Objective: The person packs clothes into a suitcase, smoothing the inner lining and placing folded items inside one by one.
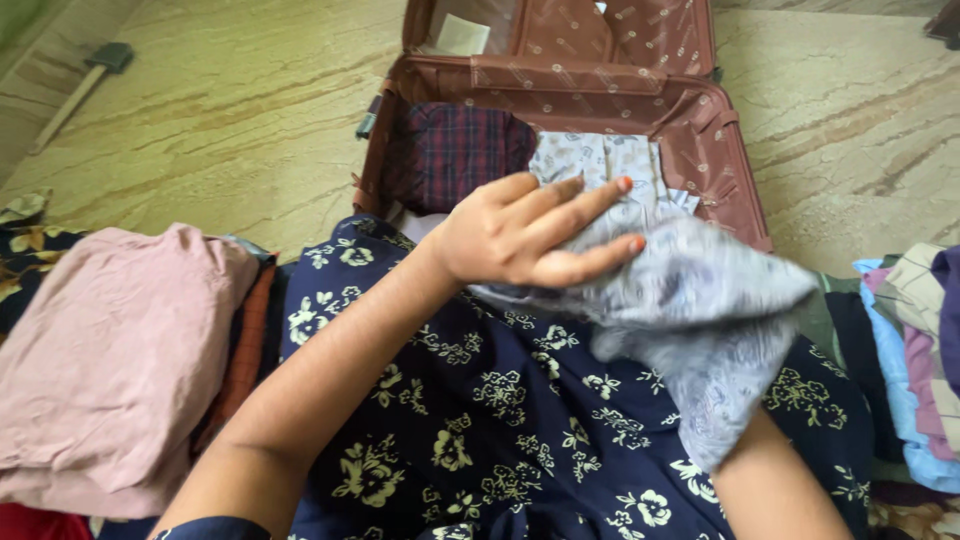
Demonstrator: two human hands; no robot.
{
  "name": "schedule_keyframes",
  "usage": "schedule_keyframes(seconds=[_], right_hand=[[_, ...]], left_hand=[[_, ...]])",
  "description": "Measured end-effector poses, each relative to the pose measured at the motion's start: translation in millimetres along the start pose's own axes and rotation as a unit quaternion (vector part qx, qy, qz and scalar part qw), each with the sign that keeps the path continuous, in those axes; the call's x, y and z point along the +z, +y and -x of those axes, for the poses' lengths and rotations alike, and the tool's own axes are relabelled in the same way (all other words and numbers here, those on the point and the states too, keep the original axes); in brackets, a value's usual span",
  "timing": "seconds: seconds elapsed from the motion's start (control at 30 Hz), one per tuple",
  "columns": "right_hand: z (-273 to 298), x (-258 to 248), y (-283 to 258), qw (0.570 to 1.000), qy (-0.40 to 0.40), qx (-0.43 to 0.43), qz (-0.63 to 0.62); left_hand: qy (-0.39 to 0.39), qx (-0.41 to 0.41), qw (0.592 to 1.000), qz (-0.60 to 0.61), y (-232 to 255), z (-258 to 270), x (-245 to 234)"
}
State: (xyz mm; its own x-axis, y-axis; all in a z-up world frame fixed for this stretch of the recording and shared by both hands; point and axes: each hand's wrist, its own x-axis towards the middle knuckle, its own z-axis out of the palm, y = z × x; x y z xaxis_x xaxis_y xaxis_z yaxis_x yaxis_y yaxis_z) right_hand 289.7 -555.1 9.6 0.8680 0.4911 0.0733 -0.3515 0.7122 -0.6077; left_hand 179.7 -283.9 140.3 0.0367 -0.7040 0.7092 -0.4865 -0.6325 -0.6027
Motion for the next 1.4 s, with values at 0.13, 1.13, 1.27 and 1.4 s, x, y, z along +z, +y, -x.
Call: schedule_keyframes(seconds=[0.13,1.13,1.27,1.4], right_hand=[[6.3,2.7,2.6,0.999,0.039,0.013,0.004],[19.4,28.7,13.2,0.991,0.093,0.089,0.027],[18.4,29.5,-3.1,0.991,0.115,0.051,0.039],[16.1,24.4,-17.8,0.989,0.136,0.001,0.054]], left_hand=[[-0.065,-0.029,0.997,-0.022,-11.5,4.2,27.1],[-0.012,0.096,0.984,0.147,29.1,26.7,68.5],[-0.119,0.021,0.974,0.192,37.2,22.7,76.9],[-0.289,-0.080,0.927,0.224,31.2,21.4,77.8]])
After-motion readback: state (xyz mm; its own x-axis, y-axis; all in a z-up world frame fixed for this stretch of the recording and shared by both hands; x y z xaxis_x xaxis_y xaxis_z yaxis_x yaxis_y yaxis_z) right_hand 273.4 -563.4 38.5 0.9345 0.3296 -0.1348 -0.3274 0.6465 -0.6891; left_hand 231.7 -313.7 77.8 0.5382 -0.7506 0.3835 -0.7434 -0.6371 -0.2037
